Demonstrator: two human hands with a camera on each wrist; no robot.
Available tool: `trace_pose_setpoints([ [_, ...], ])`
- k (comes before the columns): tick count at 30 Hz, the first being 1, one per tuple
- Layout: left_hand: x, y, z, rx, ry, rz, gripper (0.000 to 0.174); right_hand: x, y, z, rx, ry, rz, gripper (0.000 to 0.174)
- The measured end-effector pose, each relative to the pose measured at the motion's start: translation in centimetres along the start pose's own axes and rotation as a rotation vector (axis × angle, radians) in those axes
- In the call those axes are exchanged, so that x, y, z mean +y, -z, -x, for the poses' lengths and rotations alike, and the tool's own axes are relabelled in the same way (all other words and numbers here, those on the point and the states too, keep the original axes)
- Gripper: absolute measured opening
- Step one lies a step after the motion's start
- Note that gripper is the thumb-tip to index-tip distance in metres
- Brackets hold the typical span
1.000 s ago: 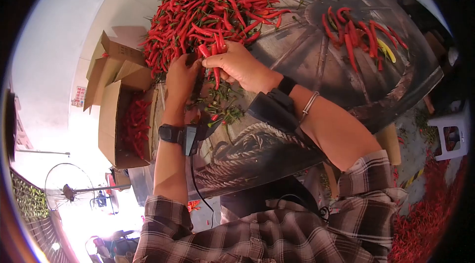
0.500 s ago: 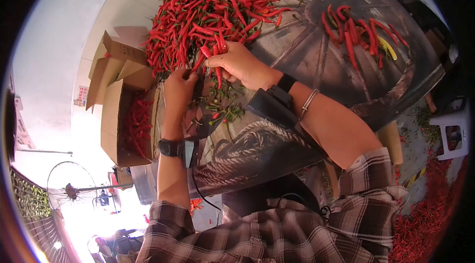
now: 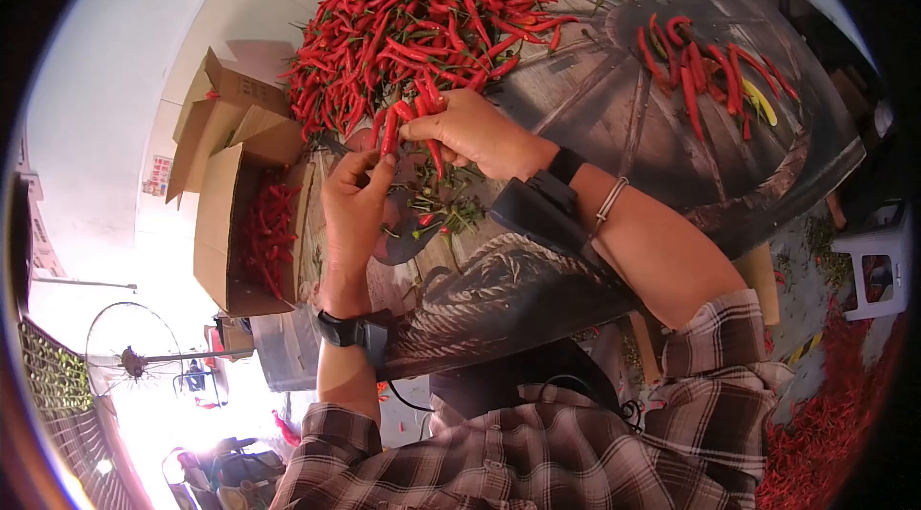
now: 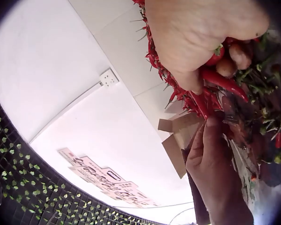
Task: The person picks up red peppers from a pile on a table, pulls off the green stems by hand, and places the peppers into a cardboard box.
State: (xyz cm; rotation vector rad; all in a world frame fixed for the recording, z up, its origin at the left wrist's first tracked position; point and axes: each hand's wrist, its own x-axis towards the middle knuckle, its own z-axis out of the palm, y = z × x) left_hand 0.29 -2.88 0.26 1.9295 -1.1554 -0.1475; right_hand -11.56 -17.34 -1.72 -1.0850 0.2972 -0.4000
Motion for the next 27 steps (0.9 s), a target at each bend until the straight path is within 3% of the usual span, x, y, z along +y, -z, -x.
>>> trace_pose_setpoints([
  [10,1.4,-0.5,0.7,-0.088,-0.156,-0.194,0.017,0.0,0.0,0.1,0.005,0.037,-0.119,0.01],
  [14,1.7,-0.5,1.0,-0.115,-0.166,-0.301,0.016,-0.2,0.0,0.2,-0.042,0.022,-0.093,0.011],
  [20,1.8,-0.6,0.8,-0.108,-0.111,-0.233,0.017,-0.3,-0.5,0.8,-0.184,0.047,0.003,0.01],
  [27,-1.5,1.7,-1.2,-0.028,-0.125,-0.275,0.018,-0.4,0.7,-0.3,0.076,0.072,-0.264,0.01],
])
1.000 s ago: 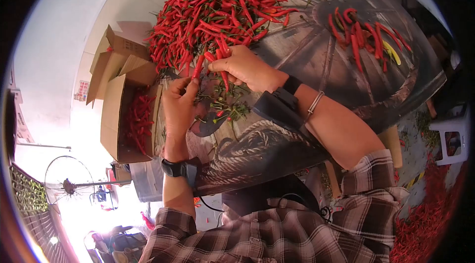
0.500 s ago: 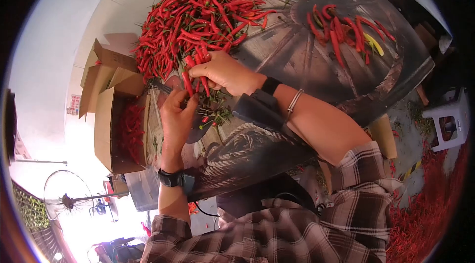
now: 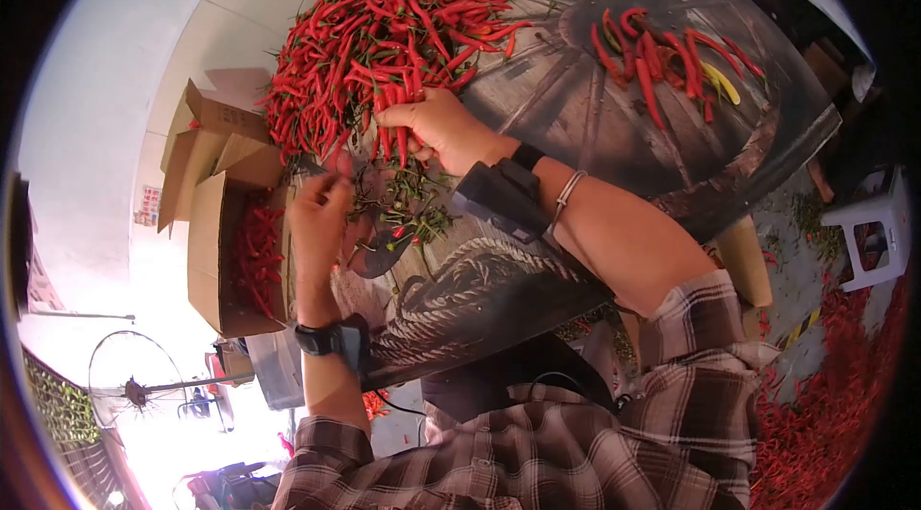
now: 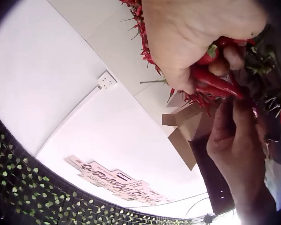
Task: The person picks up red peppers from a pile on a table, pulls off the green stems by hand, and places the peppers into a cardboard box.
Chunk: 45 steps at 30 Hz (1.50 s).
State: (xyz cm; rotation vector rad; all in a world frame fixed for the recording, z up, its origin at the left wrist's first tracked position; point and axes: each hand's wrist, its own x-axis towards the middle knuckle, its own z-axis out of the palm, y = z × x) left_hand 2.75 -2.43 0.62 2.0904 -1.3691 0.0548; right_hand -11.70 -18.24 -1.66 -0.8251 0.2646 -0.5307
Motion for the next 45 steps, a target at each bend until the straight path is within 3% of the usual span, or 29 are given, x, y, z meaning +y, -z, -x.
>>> trace_pose_setpoints([
  [2,1.4,2.2,-2.0,-0.061,0.403,0.48,0.02,0.2,0.5,-0.3,0.009,0.003,-0.018,0.01],
  [4,5.3,2.7,-4.1,0.032,0.102,0.388,0.023,0.4,0.1,0.0,-0.023,0.006,0.021,0.01],
  [6,9.2,2.0,-5.2,-0.053,-0.006,0.633,0.028,0.3,-0.1,0.2,-0.059,-0.011,0.09,0.01],
  [9,9.7,0.3,-6.8,-0.207,-0.094,0.525,0.032,-0.2,-0.3,0.6,-0.031,-0.03,0.053,0.009],
  [15,7.9,-1.2,-5.3,-0.166,-0.016,0.388,0.028,0.2,-0.4,0.5,-0.05,-0.017,0.083,0.006],
  [18,6.9,-1.3,-4.7,-0.047,0.067,0.543,0.022,0.5,-0.3,0.3,-0.064,-0.015,0.127,0.006],
  [20,5.8,-1.7,-4.7,0.16,0.045,0.609,0.018,0.3,-0.4,0.4,-0.047,0.008,0.138,0.007],
  [23,6.0,-1.2,-3.8,0.035,0.189,0.627,0.021,0.4,-0.6,0.5,-0.037,-0.022,0.221,0.009],
  [36,2.3,-0.9,-1.6,0.014,0.3,0.7,0.014,0.5,-1.6,1.4,-0.19,-0.054,0.427,0.012],
  [38,1.8,-1.7,-1.5,0.173,-0.111,0.384,0.015,0.5,-1.7,1.4,-0.2,-0.074,0.449,0.012],
  [39,2.2,-1.8,-1.3,0.175,-0.109,0.383,0.015,0.7,-1.7,1.3,-0.198,-0.08,0.416,0.011],
  [41,3.6,-1.8,-1.0,0.272,-0.268,-0.003,0.013,0.9,-1.6,1.2,-0.197,-0.087,0.386,0.011],
  [45,2.7,-1.7,-1.2,0.364,-0.318,-0.128,0.008,1.0,-1.0,0.8,-0.166,-0.096,0.279,0.012],
])
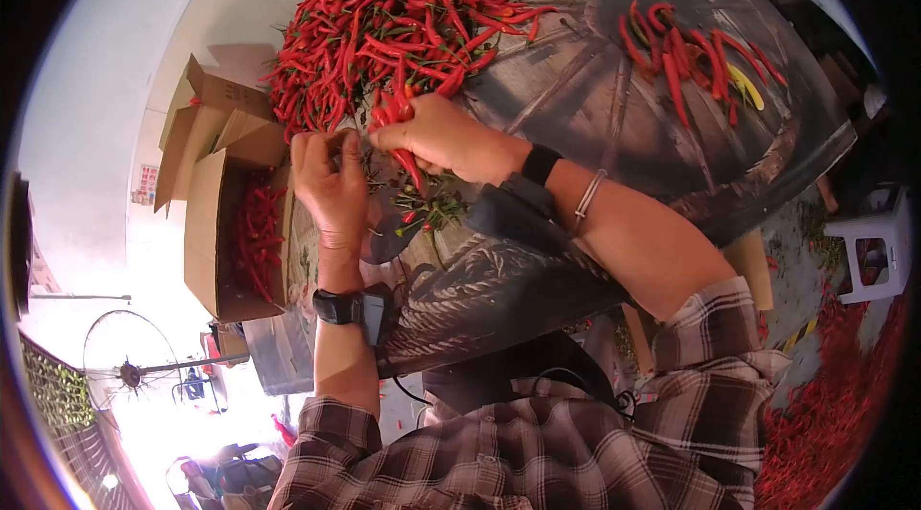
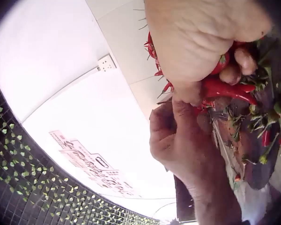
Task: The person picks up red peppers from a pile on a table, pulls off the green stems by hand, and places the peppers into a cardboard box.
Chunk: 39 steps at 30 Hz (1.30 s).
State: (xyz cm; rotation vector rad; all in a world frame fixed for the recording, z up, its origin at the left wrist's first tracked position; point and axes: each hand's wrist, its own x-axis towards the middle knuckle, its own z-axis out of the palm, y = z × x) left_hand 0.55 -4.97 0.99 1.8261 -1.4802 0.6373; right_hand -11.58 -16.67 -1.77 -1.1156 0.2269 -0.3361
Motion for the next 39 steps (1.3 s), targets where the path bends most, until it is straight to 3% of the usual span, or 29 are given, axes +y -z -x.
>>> trace_pose_setpoints([
  [1,-0.6,0.1,0.0,-0.002,-0.002,0.001,0.008,-0.1,0.3,-0.2,0.026,0.001,-0.05,0.014],
  [3,-1.7,0.4,-0.1,0.01,0.181,0.064,0.012,-0.5,1.0,-0.4,0.093,0.05,-0.133,0.015],
  [7,-2.9,-0.6,0.5,-0.063,0.177,0.004,0.021,-1.1,2.3,-0.6,0.252,0.173,-0.301,0.016],
  [10,-2.3,-1.7,0.2,-0.143,0.239,0.223,0.028,-1.0,2.9,-0.9,0.312,0.204,-0.342,0.019],
  [12,-0.4,-1.7,-1.3,-0.33,0.323,0.164,0.026,-1.0,2.9,-0.9,0.272,0.219,-0.385,0.02],
  [13,-0.7,-2.2,-1.5,-0.33,0.324,0.163,0.026,-1.0,2.9,-0.8,0.271,0.218,-0.386,0.02],
  [15,-1.4,-3.5,-1.7,-0.365,0.151,0.049,0.027,-1.0,2.7,-0.6,0.256,0.179,-0.359,0.02],
  [19,-1.7,-4.6,-1.4,-0.358,0.195,-0.037,0.025,-1.1,2.6,-0.6,0.271,0.151,-0.349,0.02],
  [25,-1.4,-2.5,-0.4,-0.281,0.431,0.222,0.024,-0.9,2.4,-0.7,0.219,0.166,-0.347,0.014],
  [27,0.6,-1.1,-0.8,-0.256,0.553,0.567,0.021,-0.6,2.2,-1.1,0.201,0.176,-0.287,0.014],
  [30,0.8,-1.3,-0.1,-0.245,0.463,0.633,0.021,-1.1,1.6,-0.3,0.114,0.14,-0.113,0.016],
  [34,1.1,-1.2,0.3,-0.288,0.279,0.405,0.021,-0.3,0.9,-0.5,0.104,0.148,-0.095,0.022],
  [39,1.5,-0.7,0.7,-0.312,0.394,0.471,0.018,-1.0,0.6,0.1,0.158,0.129,-0.089,0.018],
])
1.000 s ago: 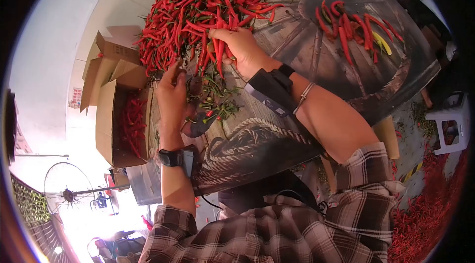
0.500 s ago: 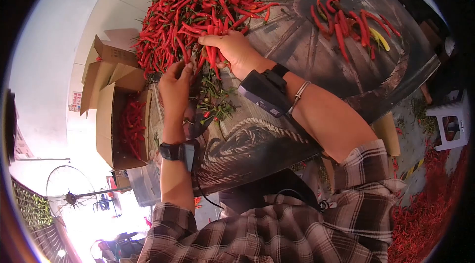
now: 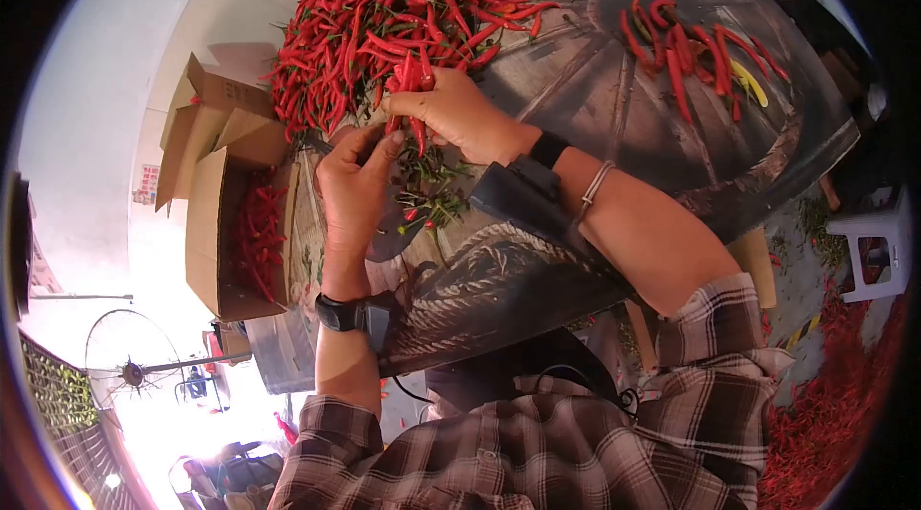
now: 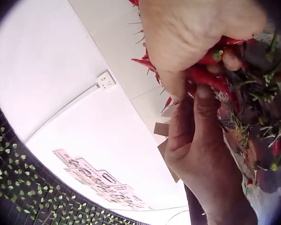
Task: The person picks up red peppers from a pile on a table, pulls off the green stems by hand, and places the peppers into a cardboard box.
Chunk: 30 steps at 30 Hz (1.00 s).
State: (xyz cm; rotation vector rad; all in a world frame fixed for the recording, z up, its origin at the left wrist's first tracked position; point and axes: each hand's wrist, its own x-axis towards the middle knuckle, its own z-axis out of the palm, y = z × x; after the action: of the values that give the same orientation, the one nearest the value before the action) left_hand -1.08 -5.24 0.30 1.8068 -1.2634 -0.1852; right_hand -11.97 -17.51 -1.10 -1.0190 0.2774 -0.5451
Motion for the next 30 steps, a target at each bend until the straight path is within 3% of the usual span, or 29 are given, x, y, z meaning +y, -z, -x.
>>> trace_pose_setpoints([
  [5,-0.2,0.3,0.0,-0.036,0.023,0.031,0.014,0.0,0.3,-0.1,0.009,-0.008,-0.016,0.016],
  [10,1.6,1.1,0.5,-0.139,-0.17,0.12,0.008,0.5,0.5,-0.5,-0.141,-0.136,-0.22,0.02],
  [14,2.3,1.2,0.8,-0.224,-0.121,0.101,0.012,0.3,0.4,-0.4,-0.054,-0.165,-0.233,0.019],
  [16,1.2,1.7,0.0,0.025,0.128,0.336,0.022,0.2,0.8,-0.6,-0.025,-0.054,-0.013,0.017],
  [21,-1.4,2.2,-0.6,-0.011,0.114,0.094,0.038,1.0,0.5,-0.5,-0.065,0.021,0.123,0.025],
  [23,-0.6,1.5,-0.4,-0.108,0.154,0.229,0.043,2.3,0.0,-0.8,-0.006,0.376,0.415,0.027],
  [24,-0.5,1.2,-0.4,-0.19,0.2,0.389,0.048,2.0,-0.3,-0.4,0.029,0.352,0.528,0.039],
  [25,-0.4,0.6,-0.3,-0.189,0.201,0.388,0.048,2.2,-0.4,-0.4,0.028,0.352,0.527,0.039],
  [27,0.2,-0.5,-0.1,-0.189,0.106,0.462,0.05,2.2,-0.9,-0.3,0.006,0.475,0.661,0.05],
  [28,0.5,-0.7,-0.1,-0.185,0.184,0.583,0.052,1.8,-0.8,0.2,-0.017,0.368,0.717,0.061],
  [30,0.6,-0.9,0.0,-0.151,0.221,0.684,0.051,1.5,-1.3,0.6,-0.043,0.39,0.705,0.064],
])
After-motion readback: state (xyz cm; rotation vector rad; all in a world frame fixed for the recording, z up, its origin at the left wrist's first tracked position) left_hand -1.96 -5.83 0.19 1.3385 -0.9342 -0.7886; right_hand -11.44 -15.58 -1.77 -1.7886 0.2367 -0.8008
